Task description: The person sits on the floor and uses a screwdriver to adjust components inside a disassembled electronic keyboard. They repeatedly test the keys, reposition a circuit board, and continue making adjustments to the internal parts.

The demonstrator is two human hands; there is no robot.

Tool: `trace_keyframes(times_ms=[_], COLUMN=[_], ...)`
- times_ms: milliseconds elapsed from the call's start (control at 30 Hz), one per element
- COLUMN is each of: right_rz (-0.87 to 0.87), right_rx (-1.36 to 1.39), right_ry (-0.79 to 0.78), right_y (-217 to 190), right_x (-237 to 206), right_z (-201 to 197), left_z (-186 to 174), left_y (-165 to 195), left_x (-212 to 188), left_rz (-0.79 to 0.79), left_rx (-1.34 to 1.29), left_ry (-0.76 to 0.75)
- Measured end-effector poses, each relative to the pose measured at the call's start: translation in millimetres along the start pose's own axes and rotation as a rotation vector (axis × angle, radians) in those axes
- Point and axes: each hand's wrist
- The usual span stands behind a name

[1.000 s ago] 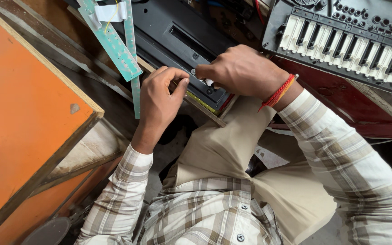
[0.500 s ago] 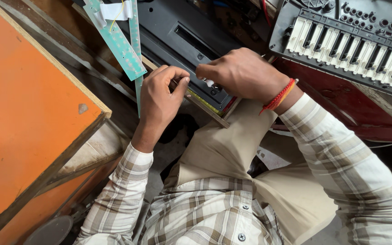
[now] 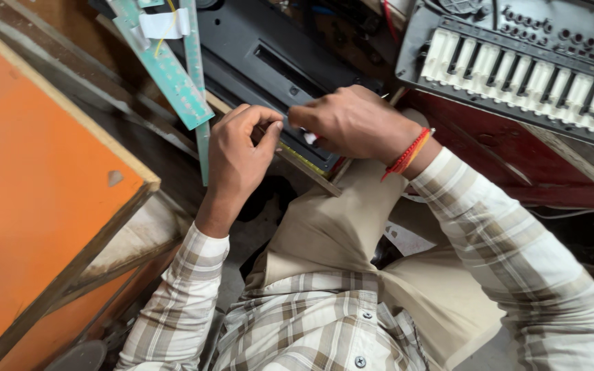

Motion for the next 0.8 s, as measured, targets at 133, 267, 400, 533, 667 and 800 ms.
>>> trace_keyframes(times_ms=[133, 267, 400, 533, 667, 800], right_rz=[0.013, 0.101, 0.261, 0.328, 0.306, 0.250], right_rx=[0.242, 0.450, 0.640, 0.838, 0.824, 0.750], right_ry=[0.306, 0.498, 0.595, 0.690, 0.754, 0.811], right_y=[-0.6, -14.5, -30.1, -36.8, -36.8, -30.3], right_x=[-12.9, -25.5, -40.9, -55.8, -82.2, -115.4], right_z=[-9.8, -16.1, -22.4, -33.8, -53.8, -84.7], left_z=[6.6, 17.9, 27.1, 32.2, 42.9, 62.6], left_y=[7.2, 16.6, 29.9, 49.1, 76.3, 111.2], left_x=[-0.4, -0.7, -0.2, 1.8, 10.5, 24.7], left_rz=[0.053, -0.027, -0.039, 0.049, 0.149, 0.243], left_rx=[-0.122, -0.356, -0.588, -0.559, -0.612, -0.582], left_ry=[-0.022, -0.032, 0.001, 0.011, -0.017, -0.050])
Point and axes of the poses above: each hand's wrist, its own x-axis towards the middle knuckle, its own z-axis out of the palm, y = z × x, and after that the axes turned 1 degree about -y, right-handed
